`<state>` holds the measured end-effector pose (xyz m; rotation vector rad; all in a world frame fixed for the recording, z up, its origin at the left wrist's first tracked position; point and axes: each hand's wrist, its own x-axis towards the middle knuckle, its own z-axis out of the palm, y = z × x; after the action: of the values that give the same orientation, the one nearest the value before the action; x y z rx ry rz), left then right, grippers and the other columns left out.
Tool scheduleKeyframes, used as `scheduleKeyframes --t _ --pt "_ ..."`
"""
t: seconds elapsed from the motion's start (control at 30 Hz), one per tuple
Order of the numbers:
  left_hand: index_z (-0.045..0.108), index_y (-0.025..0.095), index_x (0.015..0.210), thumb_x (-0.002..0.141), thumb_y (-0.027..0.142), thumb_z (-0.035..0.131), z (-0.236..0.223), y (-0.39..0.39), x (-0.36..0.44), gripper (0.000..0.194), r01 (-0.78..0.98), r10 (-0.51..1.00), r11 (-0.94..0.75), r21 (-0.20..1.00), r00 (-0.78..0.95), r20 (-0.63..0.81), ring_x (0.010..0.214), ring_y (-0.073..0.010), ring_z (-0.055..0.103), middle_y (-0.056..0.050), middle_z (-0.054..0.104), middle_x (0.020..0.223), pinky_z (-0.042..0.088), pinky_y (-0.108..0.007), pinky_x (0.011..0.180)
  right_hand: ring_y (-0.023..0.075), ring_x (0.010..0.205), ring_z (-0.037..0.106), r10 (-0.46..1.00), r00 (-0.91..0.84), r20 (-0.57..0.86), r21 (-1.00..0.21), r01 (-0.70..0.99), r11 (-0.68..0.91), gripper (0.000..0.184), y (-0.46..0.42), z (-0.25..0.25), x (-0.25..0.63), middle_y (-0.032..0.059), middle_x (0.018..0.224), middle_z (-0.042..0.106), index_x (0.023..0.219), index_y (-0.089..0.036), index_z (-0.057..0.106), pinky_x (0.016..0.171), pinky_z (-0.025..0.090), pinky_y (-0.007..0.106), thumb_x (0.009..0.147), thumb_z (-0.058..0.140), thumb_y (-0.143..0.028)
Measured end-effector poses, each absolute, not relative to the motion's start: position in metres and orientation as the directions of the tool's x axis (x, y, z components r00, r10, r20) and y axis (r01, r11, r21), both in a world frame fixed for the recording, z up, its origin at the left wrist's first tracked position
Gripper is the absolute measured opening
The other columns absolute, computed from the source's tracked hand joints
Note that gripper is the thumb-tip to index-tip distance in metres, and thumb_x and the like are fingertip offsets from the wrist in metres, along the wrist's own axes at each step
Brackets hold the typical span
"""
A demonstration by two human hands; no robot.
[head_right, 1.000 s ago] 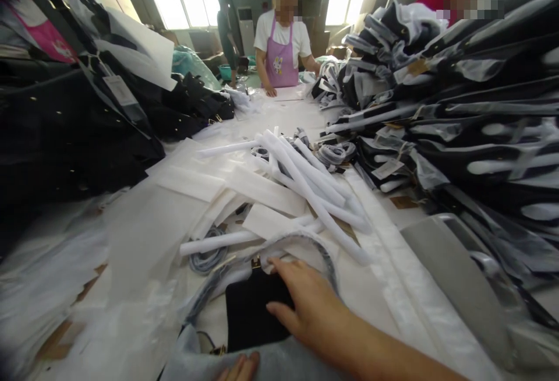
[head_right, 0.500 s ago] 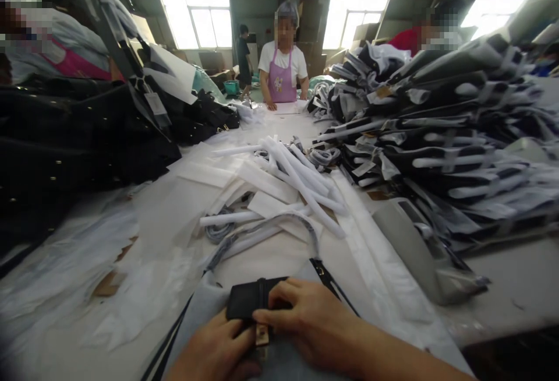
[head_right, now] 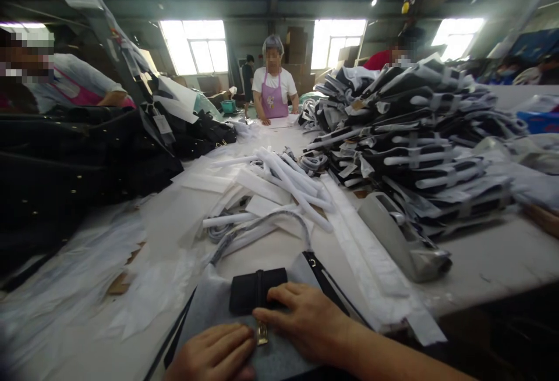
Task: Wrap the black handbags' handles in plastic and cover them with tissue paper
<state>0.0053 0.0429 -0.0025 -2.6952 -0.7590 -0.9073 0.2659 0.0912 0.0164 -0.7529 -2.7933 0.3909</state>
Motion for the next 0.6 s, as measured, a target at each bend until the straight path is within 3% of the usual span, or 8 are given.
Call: scheduleKeyframes --t 0.07,0.2,0.3,0.43,0.6 --pt "0.07 0.015 0.106 0.1 0.046 0.044 0.003 0.043 0.003 0.04 0.519 0.427 -0.855 -0.028 0.732 0.531 0.09 -0.0103 0.074 -0.001 0.078 0.098 0.055 -0.017 0.09 0.0218 0.107 0.06 0.498 -0.852 0.162 -0.287 0.442 0.85 0.046 0.09 0.016 0.267 0.0089 0.125 0.06 0.143 -0.034 0.049 0.092 0.053 0.036 0.098 0.051 -0.024" --pt "0.069 0.015 0.109 0.1 0.043 0.045 0.001 0.041 0.001 0.038 0.538 0.413 -0.833 -0.131 0.762 0.499 0.096 -0.0099 0.073 0.0 0.078 0.103 0.052 -0.018 0.096 0.0232 0.117 0.058 0.5 -0.841 0.206 -0.235 0.453 0.86 0.045 0.087 0.009 0.267 0.0086 0.132 0.059 0.143 -0.036 0.048 0.098 0.051 0.039 0.099 0.051 -0.026" --pt "0.07 0.016 0.109 0.101 0.037 0.043 -0.007 0.034 0.004 0.035 0.577 0.414 -0.797 -0.176 0.736 0.537 0.098 -0.01 0.073 -0.002 0.078 0.103 0.051 -0.02 0.098 0.0258 0.123 0.055 0.528 -0.819 0.224 -0.194 0.493 0.848 0.045 0.086 0.002 0.266 0.009 0.136 0.058 0.143 -0.035 0.049 0.101 0.049 0.043 0.099 0.053 -0.027" --pt "0.066 0.022 0.122 0.102 0.018 0.041 -0.019 0.024 0.012 0.033 0.641 0.431 -0.727 -0.245 0.705 0.564 0.105 -0.0096 0.07 0.001 0.076 0.114 0.051 -0.022 0.099 0.0271 0.122 0.054 0.509 -0.827 0.238 -0.191 0.474 0.859 0.044 0.085 -0.005 0.265 0.0102 0.135 0.058 0.143 -0.033 0.05 0.101 0.048 0.046 0.1 0.053 -0.029" --pt "0.064 0.025 0.126 0.104 0.018 0.032 -0.029 0.019 0.019 0.039 0.602 0.4 -0.736 -0.31 0.757 0.517 0.115 -0.0068 0.064 0.008 0.069 0.128 0.032 -0.027 0.117 0.0273 0.12 0.054 0.551 -0.808 0.207 -0.241 0.504 0.829 0.044 0.088 -0.003 0.264 0.0088 0.135 0.057 0.141 -0.039 0.051 0.1 0.048 0.047 0.099 0.055 -0.03"
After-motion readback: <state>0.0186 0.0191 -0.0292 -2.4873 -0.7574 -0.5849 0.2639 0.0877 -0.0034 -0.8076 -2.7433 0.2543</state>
